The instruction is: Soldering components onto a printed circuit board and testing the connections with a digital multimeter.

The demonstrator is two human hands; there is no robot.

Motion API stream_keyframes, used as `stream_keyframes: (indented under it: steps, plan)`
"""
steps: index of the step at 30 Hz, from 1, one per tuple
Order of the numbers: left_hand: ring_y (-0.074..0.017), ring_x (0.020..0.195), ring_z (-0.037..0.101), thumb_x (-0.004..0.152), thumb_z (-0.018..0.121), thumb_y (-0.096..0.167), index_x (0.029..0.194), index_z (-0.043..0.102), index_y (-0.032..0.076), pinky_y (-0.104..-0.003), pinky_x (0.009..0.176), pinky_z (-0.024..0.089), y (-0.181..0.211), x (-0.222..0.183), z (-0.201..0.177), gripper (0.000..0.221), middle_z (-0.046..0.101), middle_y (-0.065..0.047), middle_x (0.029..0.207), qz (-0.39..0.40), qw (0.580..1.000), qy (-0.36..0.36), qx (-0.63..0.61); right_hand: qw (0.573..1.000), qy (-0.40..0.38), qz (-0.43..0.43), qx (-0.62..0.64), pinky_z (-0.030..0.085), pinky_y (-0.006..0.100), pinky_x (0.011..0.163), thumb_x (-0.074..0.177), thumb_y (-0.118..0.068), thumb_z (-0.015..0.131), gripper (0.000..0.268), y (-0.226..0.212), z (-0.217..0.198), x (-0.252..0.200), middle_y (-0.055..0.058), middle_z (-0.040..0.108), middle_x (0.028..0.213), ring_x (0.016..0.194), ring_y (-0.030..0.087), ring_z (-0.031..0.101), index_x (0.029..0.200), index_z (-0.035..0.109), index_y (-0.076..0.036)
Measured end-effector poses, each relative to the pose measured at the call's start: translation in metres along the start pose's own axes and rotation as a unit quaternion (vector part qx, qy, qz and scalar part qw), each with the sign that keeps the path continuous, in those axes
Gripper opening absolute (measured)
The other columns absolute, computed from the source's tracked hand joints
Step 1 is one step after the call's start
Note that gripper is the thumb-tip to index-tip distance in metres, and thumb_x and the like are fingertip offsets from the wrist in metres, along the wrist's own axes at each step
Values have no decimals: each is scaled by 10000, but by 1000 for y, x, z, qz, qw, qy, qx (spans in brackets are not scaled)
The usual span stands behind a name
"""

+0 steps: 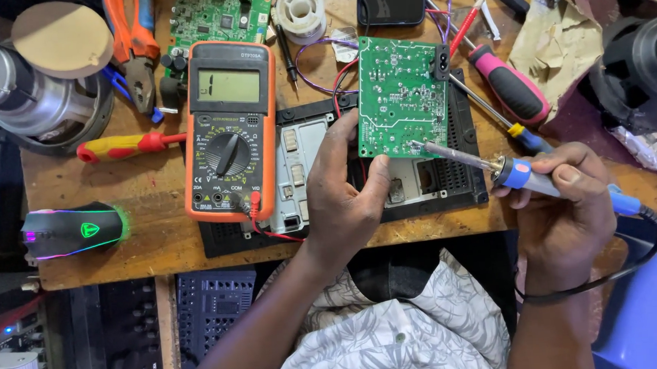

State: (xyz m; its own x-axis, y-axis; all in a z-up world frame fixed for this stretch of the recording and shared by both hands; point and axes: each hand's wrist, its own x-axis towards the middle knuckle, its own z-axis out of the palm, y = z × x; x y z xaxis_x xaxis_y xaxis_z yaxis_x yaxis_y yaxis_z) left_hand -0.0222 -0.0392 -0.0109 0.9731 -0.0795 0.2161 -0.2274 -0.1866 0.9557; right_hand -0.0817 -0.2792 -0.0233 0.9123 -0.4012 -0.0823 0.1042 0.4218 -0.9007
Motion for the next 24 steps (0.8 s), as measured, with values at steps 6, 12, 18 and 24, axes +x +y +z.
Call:
stream_keyframes:
  steps: [6, 12, 18, 24]
  plan:
    - [-309, 1333, 663, 1029, 644, 89, 1485, 521, -19, -409, 1205, 528, -1, 0, 1, 484, 655, -173, 1413, 12, 1000, 1, 6, 1000, 13, 22, -18, 616, 365, 610, 937, -250, 616, 222, -1, -1, 0, 146, 547, 589, 521, 267, 582, 950, 657, -32]
    - [-290, 1291, 661, 1010, 630, 94, 1464, 531, 1, -402, 1185, 528, 1, 1, 0, 473, 662, -148, 1384, -3, 1000, -2, -1, 997, 40, 13, -68, 621, 340, 632, 992, -269, 593, 197, -4, 10, -9, 102, 539, 597, 539, 245, 598, 964, 624, -76]
    - [-283, 1260, 670, 1002, 633, 85, 1450, 538, 4, -394, 1155, 537, 2, 2, 1, 465, 666, -140, 1356, -2, 1000, -2, -4, 995, 70, 38, -62, 612, 364, 644, 1006, -303, 617, 199, -6, 9, -12, 99, 536, 591, 582, 291, 633, 1012, 614, -105]
    - [-299, 1298, 667, 1012, 642, 88, 1468, 525, 1, -409, 1187, 538, -2, 1, 0, 479, 659, -153, 1389, 11, 1000, -1, 5, 994, 64, 33, -82, 618, 349, 638, 1042, -330, 600, 240, -7, 13, -11, 88, 534, 588, 539, 248, 599, 1026, 622, -92]
